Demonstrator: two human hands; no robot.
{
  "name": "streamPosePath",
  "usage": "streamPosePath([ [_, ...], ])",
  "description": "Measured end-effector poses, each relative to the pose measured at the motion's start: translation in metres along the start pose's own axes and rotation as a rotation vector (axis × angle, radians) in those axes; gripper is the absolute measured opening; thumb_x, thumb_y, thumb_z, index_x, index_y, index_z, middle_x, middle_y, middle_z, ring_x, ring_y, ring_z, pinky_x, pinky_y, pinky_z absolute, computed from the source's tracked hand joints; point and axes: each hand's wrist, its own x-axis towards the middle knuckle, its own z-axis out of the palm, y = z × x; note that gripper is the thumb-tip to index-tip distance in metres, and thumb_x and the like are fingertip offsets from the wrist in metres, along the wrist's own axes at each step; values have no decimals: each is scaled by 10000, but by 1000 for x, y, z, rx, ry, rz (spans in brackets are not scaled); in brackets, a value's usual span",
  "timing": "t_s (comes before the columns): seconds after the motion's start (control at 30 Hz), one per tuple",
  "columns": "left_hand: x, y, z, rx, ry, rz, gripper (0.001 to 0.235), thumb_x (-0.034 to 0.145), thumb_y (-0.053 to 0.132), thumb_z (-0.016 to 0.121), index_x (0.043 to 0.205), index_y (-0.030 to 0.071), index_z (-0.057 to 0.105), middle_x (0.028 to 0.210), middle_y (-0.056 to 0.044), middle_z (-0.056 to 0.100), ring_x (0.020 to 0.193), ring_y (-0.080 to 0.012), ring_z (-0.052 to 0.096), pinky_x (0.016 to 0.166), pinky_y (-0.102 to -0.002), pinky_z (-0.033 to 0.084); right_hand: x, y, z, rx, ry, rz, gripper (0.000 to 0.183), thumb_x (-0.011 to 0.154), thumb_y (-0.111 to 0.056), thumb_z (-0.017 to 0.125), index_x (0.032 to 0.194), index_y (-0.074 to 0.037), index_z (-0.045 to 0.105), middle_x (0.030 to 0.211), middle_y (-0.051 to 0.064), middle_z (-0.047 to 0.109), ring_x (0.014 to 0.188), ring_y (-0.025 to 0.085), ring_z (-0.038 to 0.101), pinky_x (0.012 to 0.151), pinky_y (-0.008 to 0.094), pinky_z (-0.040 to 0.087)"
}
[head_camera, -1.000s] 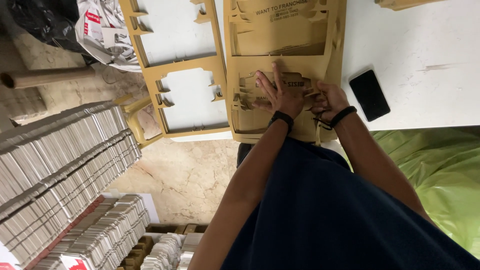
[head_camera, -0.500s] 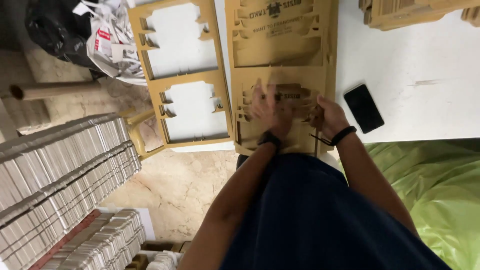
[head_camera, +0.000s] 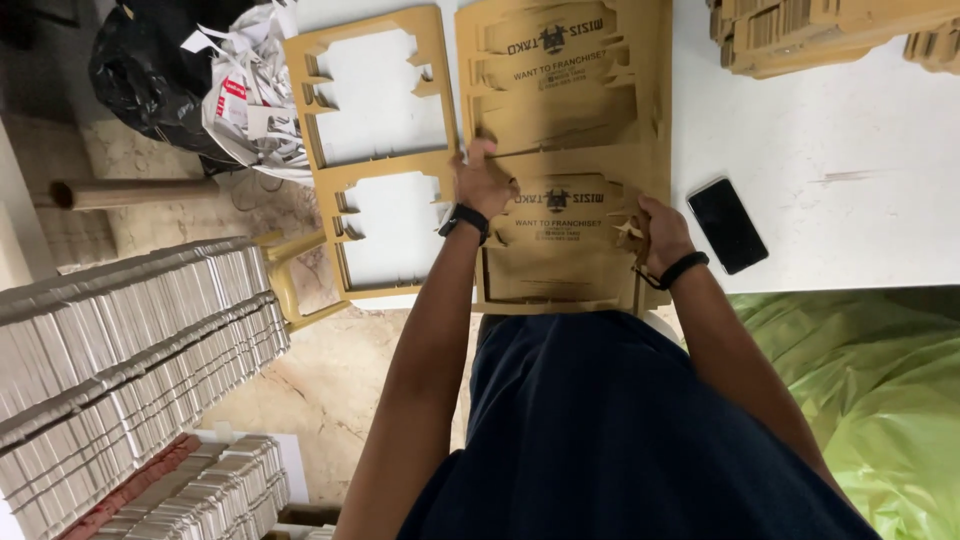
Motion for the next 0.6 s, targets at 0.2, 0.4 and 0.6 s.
streamPosePath([
  [0.2, 25, -66, 11, 75, -71, -10, 944, 526, 348, 1020, 1312, 450, 508, 1318, -189, 524, 1195, -411, 649, 1025, -432, 502, 81, 47, -37, -2, 4, 9, 187, 951, -249, 650, 826, -113, 621, 656, 45, 482, 726, 237, 586, 663, 398, 529],
  [0.4, 1, -46, -22, 5, 31, 101, 574, 692, 229, 851, 1210, 359, 641, 1266, -145, 503, 1196, -438, 644, 1019, -446, 537, -9, -2, -17, -9, -186, -90, 107, 865, -88, 665, 962, -121, 633, 844, 6, 562, 855, 193, 599, 721, 396, 536],
  [0.6, -2, -54, -24, 86, 32, 136, 574, 681, 343, 851, 1195, 369, 597, 1253, -114, 519, 1171, -421, 661, 1013, -448, 556, 2, 2, -29, -182, -309, -118, 742, 1040, -241, 707, 1588, 19, 280, 1443, 193, 520, 1372, 293, 505, 1133, 470, 404],
])
